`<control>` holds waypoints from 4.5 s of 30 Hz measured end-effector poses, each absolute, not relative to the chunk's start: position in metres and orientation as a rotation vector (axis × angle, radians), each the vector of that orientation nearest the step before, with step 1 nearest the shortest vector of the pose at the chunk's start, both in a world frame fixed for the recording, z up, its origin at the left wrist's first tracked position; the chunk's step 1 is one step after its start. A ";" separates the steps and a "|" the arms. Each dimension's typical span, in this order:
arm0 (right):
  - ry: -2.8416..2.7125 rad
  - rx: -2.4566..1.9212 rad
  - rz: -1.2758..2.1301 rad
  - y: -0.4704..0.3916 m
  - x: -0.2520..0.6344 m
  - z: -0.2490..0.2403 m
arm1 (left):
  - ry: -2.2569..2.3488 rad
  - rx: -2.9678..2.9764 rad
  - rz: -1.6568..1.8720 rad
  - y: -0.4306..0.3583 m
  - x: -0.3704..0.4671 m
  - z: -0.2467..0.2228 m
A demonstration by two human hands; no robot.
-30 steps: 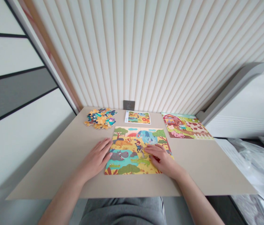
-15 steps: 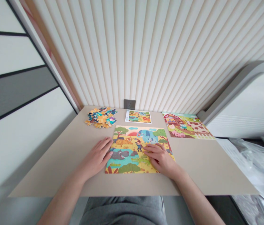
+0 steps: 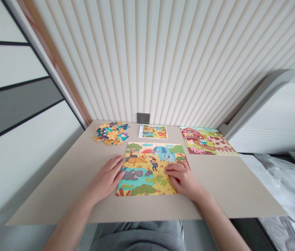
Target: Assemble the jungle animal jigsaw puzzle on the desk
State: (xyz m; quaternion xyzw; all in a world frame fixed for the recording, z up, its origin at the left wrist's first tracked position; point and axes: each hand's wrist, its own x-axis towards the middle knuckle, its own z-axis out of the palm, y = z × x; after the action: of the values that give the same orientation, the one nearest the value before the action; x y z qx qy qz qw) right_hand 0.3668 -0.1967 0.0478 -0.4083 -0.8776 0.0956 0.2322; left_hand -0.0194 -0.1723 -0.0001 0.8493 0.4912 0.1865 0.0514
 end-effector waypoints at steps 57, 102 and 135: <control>-2.365 -1.740 0.120 -0.104 0.361 0.040 | 1.348 2.785 0.646 -0.078 0.039 0.048; -2.307 -1.678 0.200 -0.171 0.417 0.013 | 1.360 2.649 0.668 -0.121 -0.026 -0.002; -1.886 -1.677 0.272 -0.180 0.465 0.004 | 1.553 2.568 0.735 -0.171 -0.068 -0.019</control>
State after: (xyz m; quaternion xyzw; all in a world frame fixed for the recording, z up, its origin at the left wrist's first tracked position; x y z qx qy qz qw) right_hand 0.4648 -0.1804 0.0038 -0.6308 -0.7094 0.1022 0.2973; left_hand -0.0681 -0.1713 -0.0194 0.8308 0.5026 0.2377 0.0259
